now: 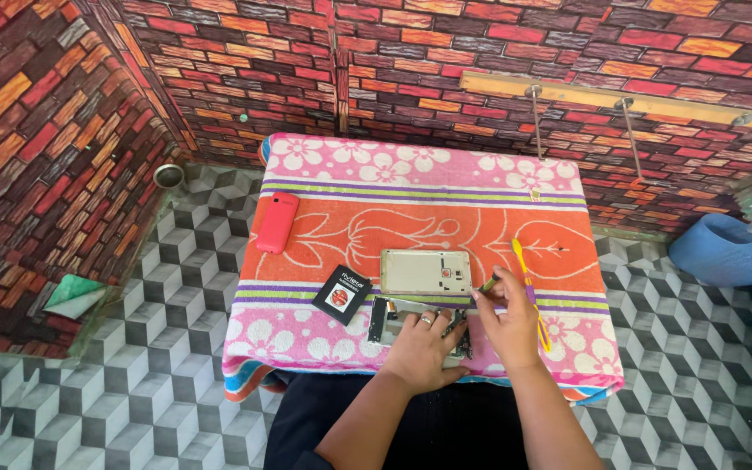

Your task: The person disassembles a smartphone on a towel-covered table. They remove the back cover and battery, then use a screwdriver to unscrew and lift out internal components, setting parts aside while working through the phone's internals.

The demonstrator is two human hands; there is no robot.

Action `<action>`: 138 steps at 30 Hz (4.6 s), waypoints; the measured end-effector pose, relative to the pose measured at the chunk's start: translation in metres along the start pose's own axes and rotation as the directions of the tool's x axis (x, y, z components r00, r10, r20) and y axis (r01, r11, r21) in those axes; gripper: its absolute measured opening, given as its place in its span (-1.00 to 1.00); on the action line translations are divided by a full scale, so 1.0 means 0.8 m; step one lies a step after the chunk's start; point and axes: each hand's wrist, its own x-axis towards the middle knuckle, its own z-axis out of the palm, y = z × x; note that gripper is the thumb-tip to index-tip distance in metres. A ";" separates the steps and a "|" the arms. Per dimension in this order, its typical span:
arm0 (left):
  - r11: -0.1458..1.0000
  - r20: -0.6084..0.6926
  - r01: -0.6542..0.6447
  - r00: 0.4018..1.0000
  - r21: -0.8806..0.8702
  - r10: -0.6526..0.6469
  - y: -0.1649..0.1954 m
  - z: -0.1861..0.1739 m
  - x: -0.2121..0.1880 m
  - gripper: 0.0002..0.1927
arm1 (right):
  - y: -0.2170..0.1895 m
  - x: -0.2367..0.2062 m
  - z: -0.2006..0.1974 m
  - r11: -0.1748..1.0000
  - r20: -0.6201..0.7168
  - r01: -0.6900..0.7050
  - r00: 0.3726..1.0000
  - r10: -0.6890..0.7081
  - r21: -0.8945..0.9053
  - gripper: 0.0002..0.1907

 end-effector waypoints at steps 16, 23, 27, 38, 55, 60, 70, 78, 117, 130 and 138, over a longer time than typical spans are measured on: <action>1.000 -0.009 0.000 1.000 -0.005 0.000 0.001 -0.002 0.001 -0.15 | 0.011 -0.005 -0.006 0.942 0.057 0.114 0.989 -0.138 0.315 -0.45; 1.000 0.014 0.005 1.000 0.004 -0.005 0.001 -0.002 0.001 -0.16 | 0.018 -0.007 0.000 0.979 0.026 0.083 0.996 -0.089 0.189 -0.41; 1.000 0.027 0.010 1.000 0.005 -0.010 0.001 -0.003 0.001 -0.15 | 0.014 -0.012 0.003 0.986 -0.020 0.153 0.988 -0.152 0.061 -0.31; 0.999 0.016 0.029 0.999 -0.045 -0.029 -0.001 0.002 0.000 -0.08 | 0.019 -0.021 -0.042 0.936 -0.011 -0.326 0.944 0.331 0.128 -0.22; 0.999 -0.010 0.020 1.000 -0.047 -0.020 -0.002 0.007 -0.002 -0.03 | 0.004 -0.062 -0.005 0.875 0.190 -0.437 0.859 0.475 -0.209 -0.31; 0.999 -0.029 0.014 0.999 -0.029 -0.015 -0.002 0.010 -0.001 -0.03 | 0.007 -0.057 0.002 0.829 0.179 -0.489 0.821 0.543 -0.272 -0.26; 0.995 -0.070 0.012 0.997 -0.104 -0.019 -0.001 -0.001 -0.004 -0.02 | 0.019 -0.046 0.002 0.840 0.195 -0.495 0.821 0.536 -0.224 -0.30; 0.888 -0.433 -0.030 0.880 -0.459 -0.193 -0.016 -0.007 0.007 -0.27 | 0.002 -0.012 -0.015 0.852 0.294 -0.461 0.802 0.520 -0.250 -0.40; 0.419 -0.125 0.278 0.688 -0.864 -0.714 -0.161 -0.029 0.023 -0.71 | -0.008 0.016 0.065 0.958 0.243 0.083 0.970 -0.015 -0.275 -0.81; 0.555 -0.209 0.319 0.694 -0.769 -0.689 -0.147 -0.005 0.007 -0.75 | -0.010 0.008 0.060 0.918 0.200 0.151 0.977 -0.081 -0.366 -0.84; 0.530 -0.088 0.356 0.763 -0.769 -0.640 -0.133 0.000 0.026 -0.76 | -0.026 0.001 0.053 0.921 0.108 0.273 0.962 -0.252 -0.280 -0.85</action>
